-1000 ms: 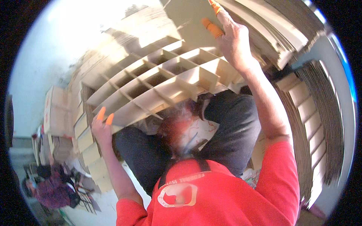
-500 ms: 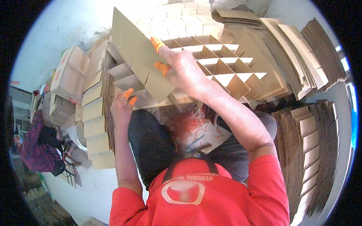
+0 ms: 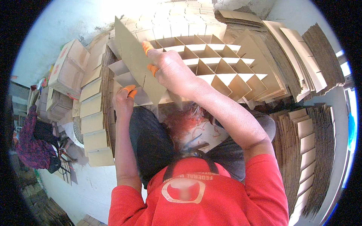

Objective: The person folds flat cardboard sheets into multi-compartment dividers by hand, repeatedly creasing along pre-scored lines and stacking the finished units. The person handles the cardboard directly without tools and places completed pieces into a growing stack.

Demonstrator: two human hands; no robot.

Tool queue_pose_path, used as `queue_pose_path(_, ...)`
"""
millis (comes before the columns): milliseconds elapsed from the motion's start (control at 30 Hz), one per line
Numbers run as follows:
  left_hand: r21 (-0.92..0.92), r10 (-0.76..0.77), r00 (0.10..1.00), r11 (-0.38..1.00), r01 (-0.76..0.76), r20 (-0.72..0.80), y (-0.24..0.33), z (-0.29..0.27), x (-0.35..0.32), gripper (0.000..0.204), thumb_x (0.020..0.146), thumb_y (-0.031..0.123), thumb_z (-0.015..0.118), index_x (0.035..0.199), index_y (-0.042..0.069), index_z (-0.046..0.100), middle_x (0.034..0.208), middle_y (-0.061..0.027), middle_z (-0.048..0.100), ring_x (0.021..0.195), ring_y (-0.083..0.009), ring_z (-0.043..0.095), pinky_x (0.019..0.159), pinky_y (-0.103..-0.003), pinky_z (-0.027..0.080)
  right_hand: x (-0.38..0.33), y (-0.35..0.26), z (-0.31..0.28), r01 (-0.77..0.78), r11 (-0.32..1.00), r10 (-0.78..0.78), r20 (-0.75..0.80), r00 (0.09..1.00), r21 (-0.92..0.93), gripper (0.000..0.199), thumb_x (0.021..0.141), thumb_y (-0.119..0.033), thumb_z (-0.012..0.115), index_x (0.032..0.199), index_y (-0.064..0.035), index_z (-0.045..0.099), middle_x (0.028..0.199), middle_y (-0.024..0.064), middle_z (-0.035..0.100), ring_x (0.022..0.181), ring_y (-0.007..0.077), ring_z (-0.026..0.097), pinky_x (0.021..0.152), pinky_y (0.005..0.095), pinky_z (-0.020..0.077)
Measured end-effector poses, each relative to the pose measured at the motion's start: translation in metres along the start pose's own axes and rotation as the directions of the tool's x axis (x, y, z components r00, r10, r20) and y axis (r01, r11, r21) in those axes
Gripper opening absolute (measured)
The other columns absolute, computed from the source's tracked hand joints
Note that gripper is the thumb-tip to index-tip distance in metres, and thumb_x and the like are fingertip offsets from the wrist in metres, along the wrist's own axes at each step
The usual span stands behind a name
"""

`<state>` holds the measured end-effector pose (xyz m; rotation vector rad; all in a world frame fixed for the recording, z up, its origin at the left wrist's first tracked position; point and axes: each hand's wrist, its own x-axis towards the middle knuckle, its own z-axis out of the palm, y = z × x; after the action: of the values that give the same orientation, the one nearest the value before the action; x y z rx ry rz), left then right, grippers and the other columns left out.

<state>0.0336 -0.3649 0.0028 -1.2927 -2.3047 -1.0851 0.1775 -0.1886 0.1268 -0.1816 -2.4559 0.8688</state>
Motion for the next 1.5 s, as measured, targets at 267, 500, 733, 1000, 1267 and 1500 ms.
queue_pose_path(267, 0.013, -0.028, 0.999, 1.000, 0.028, 0.035, -0.008, 0.002, -0.001, 0.021, 0.076, 0.006, 0.074, 0.097, 0.005, 0.072, 0.089, -0.0149, 0.070, 0.080, -0.0313, 0.066, 0.070, -0.039, 0.052, 0.017, 0.000, 0.019, 0.222, 0.975, -0.222, -0.017, 0.975, -0.020, 0.020, 0.071, 0.008, 0.059, 0.090, 0.0092, 0.055, 0.074, 0.0295, 0.060, 0.077, 0.0450, 0.064, 0.063, 0.0459, 0.0513)
queue_pose_path(500, -0.020, -0.038, 0.998, 0.999, 0.039, 0.042, -0.009, 0.004, 0.000, 0.020, 0.078, 0.006, 0.072, 0.098, 0.005, 0.072, 0.090, -0.0162, 0.069, 0.082, -0.0325, 0.066, 0.073, -0.039, 0.052, 0.006, -0.014, 0.030, 0.098, 0.986, -0.094, 0.031, 0.995, -0.137, 0.029, 0.082, -0.004, 0.065, 0.109, 0.0043, 0.059, 0.073, 0.0226, 0.064, 0.068, 0.0378, 0.066, 0.060, 0.0387, 0.0527)
queue_pose_path(733, -0.007, -0.024, 0.998, 1.000, 0.025, 0.058, -0.008, 0.001, -0.002, 0.018, 0.079, 0.005, 0.072, 0.096, 0.004, 0.072, 0.090, -0.0161, 0.069, 0.082, -0.0314, 0.066, 0.073, -0.038, 0.052, 0.001, 0.000, 0.045, 0.160, 0.987, -0.160, 0.038, 0.986, 0.001, 0.032, 0.076, 0.002, 0.061, 0.106, 0.0101, 0.054, 0.068, 0.0244, 0.061, 0.065, 0.0388, 0.065, 0.056, 0.0419, 0.0515)
queue_pose_path(1000, -0.048, 0.005, 1.000, 0.999, -0.006, -0.030, -0.015, 0.013, 0.001, 0.017, 0.069, 0.001, 0.073, 0.085, 0.004, 0.069, 0.081, -0.0127, 0.068, 0.076, -0.0318, 0.061, 0.066, -0.042, 0.050, 0.013, 0.023, 0.059, 0.140, 0.987, -0.121, 0.206, 0.971, -0.083, 0.031, 0.074, 0.006, 0.059, 0.103, 0.0127, 0.052, 0.074, 0.0266, 0.062, 0.073, 0.0401, 0.066, 0.059, 0.0448, 0.0524)
queue_pose_path(1267, 0.023, -0.002, 1.000, 1.000, 0.002, 0.015, -0.008, 0.008, 0.009, 0.017, 0.070, 0.001, 0.073, 0.086, 0.005, 0.070, 0.082, -0.0121, 0.068, 0.078, -0.0306, 0.062, 0.067, -0.042, 0.050, 0.034, 0.010, 0.069, 0.063, 0.987, -0.005, 0.374, 0.927, -0.145, 0.029, 0.075, 0.008, 0.058, 0.103, 0.0151, 0.052, 0.085, 0.0278, 0.065, 0.085, 0.0392, 0.067, 0.069, 0.0451, 0.0562)
queue_pose_path(1500, -0.011, -0.066, 0.995, 0.998, 0.067, 0.072, -0.010, 0.003, 0.010, 0.016, 0.075, 0.006, 0.074, 0.091, 0.004, 0.072, 0.083, -0.0180, 0.067, 0.074, -0.0348, 0.065, 0.068, -0.042, 0.051, 0.019, 0.008, 0.081, 0.105, 0.989, -0.075, 0.266, 0.961, -0.102, 0.050, 0.079, 0.006, 0.052, 0.126, 0.0184, 0.039, 0.074, 0.0218, 0.063, 0.076, 0.0367, 0.065, 0.064, 0.0431, 0.0513)
